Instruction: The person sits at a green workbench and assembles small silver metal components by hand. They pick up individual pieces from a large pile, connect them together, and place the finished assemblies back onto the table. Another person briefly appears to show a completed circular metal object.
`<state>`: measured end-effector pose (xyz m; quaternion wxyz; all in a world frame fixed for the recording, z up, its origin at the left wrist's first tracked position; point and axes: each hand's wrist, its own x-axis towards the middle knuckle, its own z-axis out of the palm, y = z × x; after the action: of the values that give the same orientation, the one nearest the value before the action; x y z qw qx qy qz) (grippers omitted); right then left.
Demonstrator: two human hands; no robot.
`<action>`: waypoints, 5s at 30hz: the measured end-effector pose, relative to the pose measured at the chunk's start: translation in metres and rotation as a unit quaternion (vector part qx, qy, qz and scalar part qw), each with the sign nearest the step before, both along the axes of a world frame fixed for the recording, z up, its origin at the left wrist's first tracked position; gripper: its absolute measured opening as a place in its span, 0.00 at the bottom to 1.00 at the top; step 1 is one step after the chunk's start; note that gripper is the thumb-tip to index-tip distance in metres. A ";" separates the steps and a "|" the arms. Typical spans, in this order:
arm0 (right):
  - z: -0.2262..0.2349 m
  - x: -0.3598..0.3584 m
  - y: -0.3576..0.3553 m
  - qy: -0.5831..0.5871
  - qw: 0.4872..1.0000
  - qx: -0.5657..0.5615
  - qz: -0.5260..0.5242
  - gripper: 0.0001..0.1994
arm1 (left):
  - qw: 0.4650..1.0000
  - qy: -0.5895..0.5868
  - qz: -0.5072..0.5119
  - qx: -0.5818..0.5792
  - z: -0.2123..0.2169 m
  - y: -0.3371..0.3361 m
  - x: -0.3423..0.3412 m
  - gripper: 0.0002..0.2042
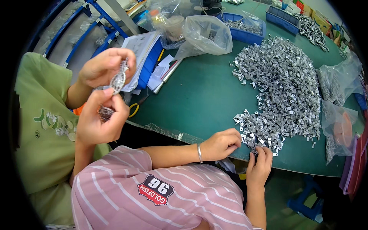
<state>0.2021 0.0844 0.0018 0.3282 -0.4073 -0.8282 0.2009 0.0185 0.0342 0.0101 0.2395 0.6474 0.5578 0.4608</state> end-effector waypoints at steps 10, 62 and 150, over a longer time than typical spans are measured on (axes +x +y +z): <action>-0.007 -0.018 0.016 0.045 0.999 0.016 0.027 0.11 | 0.990 -0.098 0.054 -0.085 0.015 0.003 -0.021 0.07; 0.068 -0.088 0.025 0.386 0.754 -0.511 0.148 0.08 | 0.942 -0.324 0.090 -0.022 0.006 -0.021 -0.088 0.02; 0.041 -0.078 0.012 0.233 0.962 -0.045 0.133 0.13 | 0.026 -0.920 0.092 -0.381 0.121 -0.034 -0.089 0.04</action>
<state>0.1241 0.0960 0.0428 0.4636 -0.2498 -0.7660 0.3687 -0.0703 -0.0001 0.1306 0.7234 -0.5498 0.0291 0.4167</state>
